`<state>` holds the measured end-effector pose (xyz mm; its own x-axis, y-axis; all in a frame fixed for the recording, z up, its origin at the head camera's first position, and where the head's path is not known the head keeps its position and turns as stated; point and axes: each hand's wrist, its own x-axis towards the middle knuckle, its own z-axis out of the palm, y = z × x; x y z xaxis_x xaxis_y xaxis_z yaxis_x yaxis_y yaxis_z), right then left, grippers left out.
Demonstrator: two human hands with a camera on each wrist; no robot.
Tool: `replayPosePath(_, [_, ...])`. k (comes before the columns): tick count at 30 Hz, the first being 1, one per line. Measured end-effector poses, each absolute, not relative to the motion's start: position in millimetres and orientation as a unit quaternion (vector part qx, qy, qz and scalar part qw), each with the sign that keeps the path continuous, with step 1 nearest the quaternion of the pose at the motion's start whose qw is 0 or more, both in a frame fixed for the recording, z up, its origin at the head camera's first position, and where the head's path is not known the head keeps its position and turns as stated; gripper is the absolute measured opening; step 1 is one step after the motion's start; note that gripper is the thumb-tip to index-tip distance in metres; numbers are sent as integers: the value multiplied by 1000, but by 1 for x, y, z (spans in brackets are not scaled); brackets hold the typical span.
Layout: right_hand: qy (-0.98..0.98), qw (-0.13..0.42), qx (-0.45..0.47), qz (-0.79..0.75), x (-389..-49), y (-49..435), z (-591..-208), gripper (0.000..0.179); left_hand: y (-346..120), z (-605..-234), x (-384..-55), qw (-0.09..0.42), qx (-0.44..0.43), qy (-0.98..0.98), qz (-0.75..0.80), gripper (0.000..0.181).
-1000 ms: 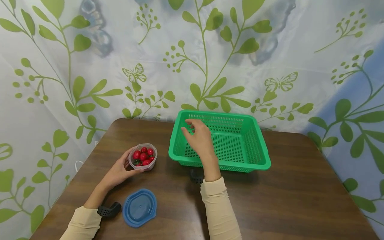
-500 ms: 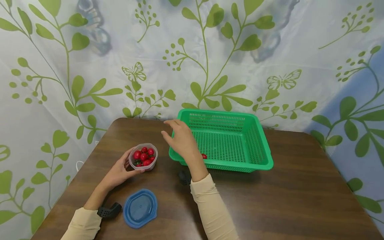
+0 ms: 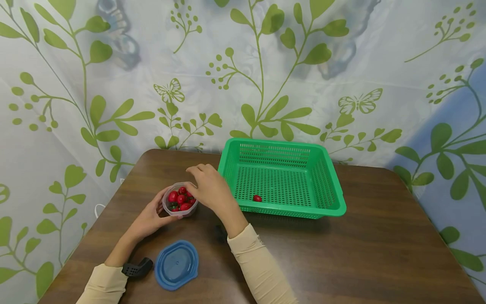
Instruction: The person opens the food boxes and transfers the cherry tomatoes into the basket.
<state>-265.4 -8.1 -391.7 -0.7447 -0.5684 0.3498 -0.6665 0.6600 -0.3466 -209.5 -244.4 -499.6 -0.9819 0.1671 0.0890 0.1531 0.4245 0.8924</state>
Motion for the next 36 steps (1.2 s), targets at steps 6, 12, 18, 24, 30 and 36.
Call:
replayPosePath(6, [-915, 60, 363, 167, -257, -22, -398, 41, -245, -498, -209, 6, 100, 844, 528, 98])
replayPosePath(12, [-921, 52, 374, 93, -254, -27, -402, 37, -245, -498, -209, 5, 103, 845, 525, 98])
replayPosePath(18, [-921, 69, 378, 57, -251, -30, -405, 28, -246, -499, -210, 2, 110, 844, 525, 98])
replayPosePath(24, [-926, 84, 367, 42, -246, -38, -410, 30, -247, -501, -209, -2, 114, 844, 525, 96])
replayPosePath(30, [-933, 101, 344, 37, -243, -46, -420, 35, -247, -502, -208, -3, 119, 844, 523, 96])
replayPosePath(36, [-938, 107, 327, 51, -243, -51, -427, 37, -247, -503, -208, -7, 115, 848, 517, 97])
